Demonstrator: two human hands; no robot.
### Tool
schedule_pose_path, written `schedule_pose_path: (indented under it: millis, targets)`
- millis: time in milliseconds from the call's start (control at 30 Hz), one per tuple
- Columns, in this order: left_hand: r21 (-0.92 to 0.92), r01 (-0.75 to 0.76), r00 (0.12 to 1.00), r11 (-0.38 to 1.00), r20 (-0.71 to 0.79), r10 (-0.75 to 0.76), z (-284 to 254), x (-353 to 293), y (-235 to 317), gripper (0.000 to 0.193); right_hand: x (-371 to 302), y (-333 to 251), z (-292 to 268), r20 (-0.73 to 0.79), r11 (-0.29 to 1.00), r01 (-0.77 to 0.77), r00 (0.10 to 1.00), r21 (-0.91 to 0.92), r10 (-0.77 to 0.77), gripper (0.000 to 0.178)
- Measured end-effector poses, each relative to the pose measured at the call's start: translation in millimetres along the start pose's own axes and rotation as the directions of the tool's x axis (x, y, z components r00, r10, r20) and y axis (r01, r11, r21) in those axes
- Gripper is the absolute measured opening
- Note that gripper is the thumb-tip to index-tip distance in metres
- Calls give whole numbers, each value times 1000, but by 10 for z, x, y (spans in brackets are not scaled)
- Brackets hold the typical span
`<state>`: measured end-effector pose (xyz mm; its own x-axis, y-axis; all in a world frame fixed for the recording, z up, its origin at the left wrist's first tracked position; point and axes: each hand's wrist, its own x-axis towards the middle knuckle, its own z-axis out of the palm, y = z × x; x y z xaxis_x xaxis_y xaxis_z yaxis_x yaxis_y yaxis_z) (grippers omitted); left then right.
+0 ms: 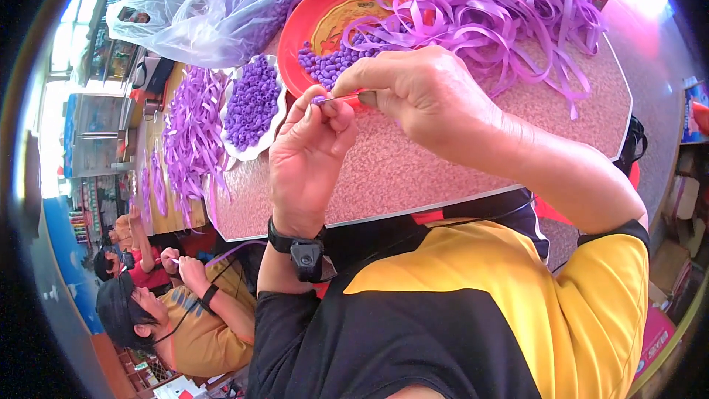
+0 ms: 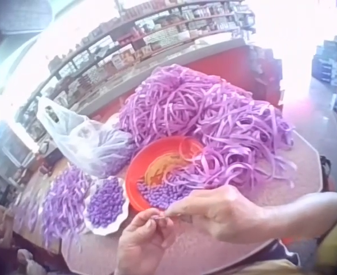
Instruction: Threading small purple plastic rings or beads onto purple ribbons at a factory workbench.
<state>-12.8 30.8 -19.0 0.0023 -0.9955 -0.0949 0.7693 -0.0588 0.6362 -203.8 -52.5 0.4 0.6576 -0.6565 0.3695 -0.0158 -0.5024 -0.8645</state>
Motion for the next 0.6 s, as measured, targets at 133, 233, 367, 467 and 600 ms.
schedule_pose_path:
  millis: [133, 233, 367, 467, 600]
  targets:
    - [-58, 13, 998, 998, 63, -9, -53, 7, 3, 26, 2, -2, 1, -12, 1000, -14, 1000, -5, 14, 25]
    - [-97, 23, 995, 995, 96, -13, -69, 3, 1, 26, 7, -1, 1, -3, 1000, -12, 1000, -16, 12, 25]
    - [-22, -17, 1000, 1000, 23, 18, -2, -15, -42, 24, 4, 7, 26, -22, 1000, -7, 1000, 6, 7, 24]
    - [52, -44, 996, 998, -72, 47, 99, -30, -119, 25, -13, 58, 57, -64, 997, 47, 997, -69, -52, 27]
    - [123, -14, 987, 992, -155, 33, 182, -42, -163, 28, 3, -45, -14, -68, 986, -82, 995, -145, 72, 29]
